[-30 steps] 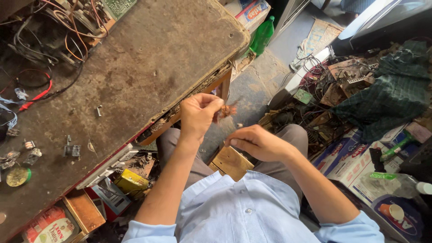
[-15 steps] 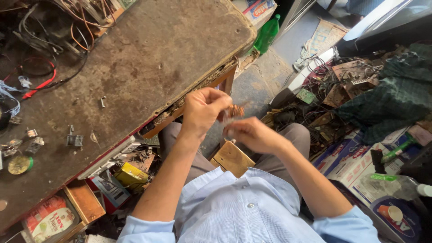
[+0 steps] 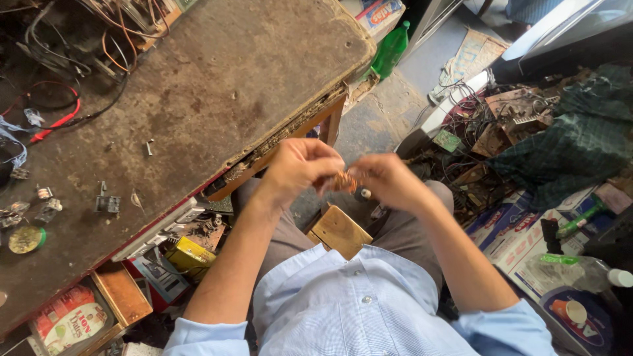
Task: The person sits at a cluttered workbench and winds thin copper wire by hand around a small cylindrical core. They repeatedly wrap the wire, adjust the coil, and occasionally place the wound coil on the table before continuing to wind more wire.
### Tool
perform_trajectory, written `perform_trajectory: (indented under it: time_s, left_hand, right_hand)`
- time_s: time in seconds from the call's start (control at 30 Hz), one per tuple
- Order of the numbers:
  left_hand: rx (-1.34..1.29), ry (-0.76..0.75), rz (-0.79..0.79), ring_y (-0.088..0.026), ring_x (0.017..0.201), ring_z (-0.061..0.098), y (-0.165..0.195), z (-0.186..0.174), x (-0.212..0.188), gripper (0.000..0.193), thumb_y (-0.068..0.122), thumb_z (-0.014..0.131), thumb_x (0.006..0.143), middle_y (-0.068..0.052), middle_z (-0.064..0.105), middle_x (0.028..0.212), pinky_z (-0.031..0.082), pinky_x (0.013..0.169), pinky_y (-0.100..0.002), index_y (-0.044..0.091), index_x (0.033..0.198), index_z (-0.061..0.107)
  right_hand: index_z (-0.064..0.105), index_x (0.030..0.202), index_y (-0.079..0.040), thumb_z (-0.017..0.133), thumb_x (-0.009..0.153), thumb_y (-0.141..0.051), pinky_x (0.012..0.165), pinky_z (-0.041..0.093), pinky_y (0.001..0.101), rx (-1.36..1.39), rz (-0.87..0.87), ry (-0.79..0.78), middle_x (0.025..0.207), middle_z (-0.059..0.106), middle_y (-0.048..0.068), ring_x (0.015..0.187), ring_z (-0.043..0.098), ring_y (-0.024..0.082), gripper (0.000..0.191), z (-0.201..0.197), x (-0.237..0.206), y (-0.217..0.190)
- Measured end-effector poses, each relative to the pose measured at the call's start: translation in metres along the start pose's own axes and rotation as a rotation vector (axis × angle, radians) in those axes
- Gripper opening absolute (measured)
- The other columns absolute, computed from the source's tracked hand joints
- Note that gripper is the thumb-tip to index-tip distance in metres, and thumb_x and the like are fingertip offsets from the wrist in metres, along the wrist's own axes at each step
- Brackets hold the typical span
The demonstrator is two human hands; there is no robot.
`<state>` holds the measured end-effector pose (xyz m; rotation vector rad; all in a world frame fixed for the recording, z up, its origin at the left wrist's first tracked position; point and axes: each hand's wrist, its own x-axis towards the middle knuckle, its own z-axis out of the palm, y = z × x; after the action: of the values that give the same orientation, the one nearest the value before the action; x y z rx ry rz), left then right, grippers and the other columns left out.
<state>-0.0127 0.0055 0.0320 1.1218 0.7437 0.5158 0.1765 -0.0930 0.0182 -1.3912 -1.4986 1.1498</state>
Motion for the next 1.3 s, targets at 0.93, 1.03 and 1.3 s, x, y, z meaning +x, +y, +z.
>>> perform_trajectory:
  time_s: [0.93,1.03,1.3]
  left_hand:
    - [-0.056,0.422,0.186,-0.011,0.062,0.068,-0.008,0.020,0.015,0.009,0.007,0.077,0.088,-0.006,0.075,0.077,0.054,0.056,-0.027,-0.001,0.089,0.073]
    - [-0.296,0.171,0.013,-0.011,0.060,0.067,-0.007,0.016,0.013,0.007,0.007,0.076,0.088,-0.006,0.075,0.076,0.053,0.055,-0.027,0.000,0.091,0.074]
    - [0.700,0.391,0.397,-0.009,0.065,0.072,-0.012,0.027,0.004,0.006,0.007,0.074,0.088,-0.006,0.074,0.074,0.057,0.059,-0.026,0.000,0.088,0.074]
  right_hand:
    - [0.070,0.114,-0.001,0.062,0.099,-0.006,0.073,0.055,0.0310,-0.098,-0.134,0.057,0.092,0.073,0.013,0.081,0.066,0.019,0.018,0.016,-0.008,-0.003]
    - [0.073,0.110,-0.002,0.063,0.102,-0.008,0.072,0.055,0.0314,0.062,-0.020,-0.057,0.087,0.074,0.013,0.080,0.063,0.021,0.014,0.012,-0.003,0.006]
    - [0.073,0.101,-0.003,0.074,0.094,-0.009,0.071,0.055,0.0360,-0.430,-0.138,0.141,0.088,0.071,0.014,0.080,0.070,0.030,0.009,-0.018,0.007,-0.006]
